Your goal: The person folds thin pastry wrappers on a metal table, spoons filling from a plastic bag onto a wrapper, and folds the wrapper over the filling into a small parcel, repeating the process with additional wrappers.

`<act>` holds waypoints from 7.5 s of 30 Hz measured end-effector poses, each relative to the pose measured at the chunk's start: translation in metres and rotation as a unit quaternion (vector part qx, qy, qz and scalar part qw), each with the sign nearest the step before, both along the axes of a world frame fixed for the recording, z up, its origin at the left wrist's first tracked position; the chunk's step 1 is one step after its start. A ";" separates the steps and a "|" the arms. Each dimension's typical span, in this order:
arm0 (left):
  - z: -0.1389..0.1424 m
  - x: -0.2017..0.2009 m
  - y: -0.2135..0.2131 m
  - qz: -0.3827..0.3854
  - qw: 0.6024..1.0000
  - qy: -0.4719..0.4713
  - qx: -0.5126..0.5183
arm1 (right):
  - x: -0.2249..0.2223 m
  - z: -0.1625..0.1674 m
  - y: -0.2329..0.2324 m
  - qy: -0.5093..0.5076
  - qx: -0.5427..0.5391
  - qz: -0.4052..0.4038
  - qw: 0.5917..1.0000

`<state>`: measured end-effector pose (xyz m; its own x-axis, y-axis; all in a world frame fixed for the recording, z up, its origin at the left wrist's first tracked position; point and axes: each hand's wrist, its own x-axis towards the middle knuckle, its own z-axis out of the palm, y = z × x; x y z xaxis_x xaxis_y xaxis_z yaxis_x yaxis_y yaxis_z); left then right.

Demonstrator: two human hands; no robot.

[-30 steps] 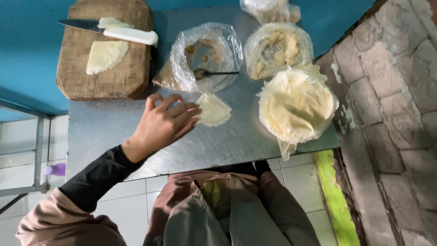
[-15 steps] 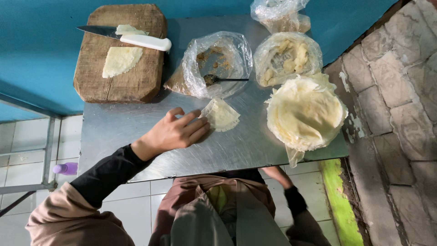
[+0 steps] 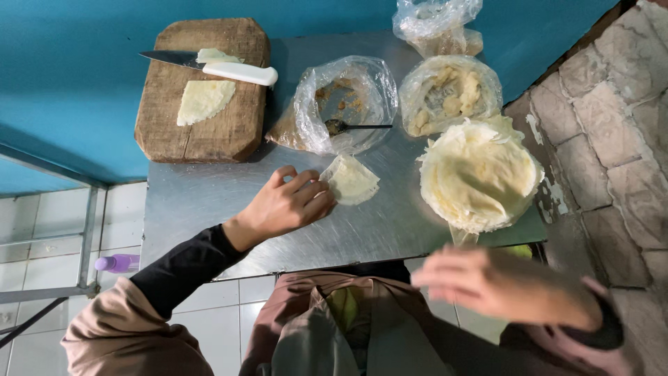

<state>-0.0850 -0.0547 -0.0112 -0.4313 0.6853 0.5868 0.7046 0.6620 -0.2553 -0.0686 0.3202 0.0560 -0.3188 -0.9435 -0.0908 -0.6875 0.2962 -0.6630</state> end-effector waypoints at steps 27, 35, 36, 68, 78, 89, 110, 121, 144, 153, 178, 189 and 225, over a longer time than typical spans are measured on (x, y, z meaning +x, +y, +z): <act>0.016 0.005 -0.001 -0.029 0.994 0.043 -0.095 | -0.163 -0.033 -0.172 0.213 -0.264 -0.186 0.922; 0.014 0.006 0.000 -0.035 0.995 0.049 -0.081 | -0.175 -0.050 -0.179 0.262 -0.251 -0.152 0.919; 0.014 0.006 -0.001 -0.033 0.995 0.051 -0.083 | -0.177 -0.049 -0.178 0.255 -0.261 -0.158 0.917; 0.013 0.011 0.001 -0.038 0.990 0.078 -0.114 | -0.179 -0.019 -0.138 0.096 0.003 -0.222 0.970; 0.010 0.010 -0.001 -0.028 0.987 0.085 -0.133 | -0.191 -0.046 -0.137 -0.025 -0.002 -0.303 0.953; 0.009 0.004 -0.010 0.003 0.994 0.018 -0.110 | -0.161 -0.012 -0.075 0.073 -0.079 -0.349 0.931; 0.012 -0.027 -0.010 0.089 0.996 -0.017 -0.017 | -0.059 -0.024 -0.082 0.088 -0.136 -0.344 0.925; -0.015 -0.088 -0.007 0.222 0.973 -0.012 -0.066 | -0.044 -0.031 -0.082 0.236 -0.179 -0.275 0.915; 0.028 0.033 0.008 0.144 0.968 -0.194 0.074 | -0.019 -0.039 -0.065 0.393 -0.144 -0.232 0.878; 0.010 0.021 0.007 0.103 0.986 -0.122 0.053 | -0.026 -0.040 -0.070 0.414 -0.130 -0.242 0.868; 0.008 0.017 0.006 0.039 0.981 -0.129 0.142 | -0.177 -0.031 -0.132 0.711 0.037 -0.111 0.694; 0.009 0.019 0.007 0.039 0.984 -0.106 0.136 | -0.177 -0.027 -0.146 0.757 0.018 -0.043 0.651; 0.011 0.020 0.005 0.044 0.985 -0.111 0.124 | -0.234 -0.044 -0.129 0.134 -0.140 -0.343 0.919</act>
<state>-0.0648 -0.0492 -0.0006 -0.6187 0.4871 0.6164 0.6622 0.7455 0.0757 -0.3022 0.1908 0.0116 -0.8235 -0.4859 0.2930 -0.5518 0.5655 -0.6129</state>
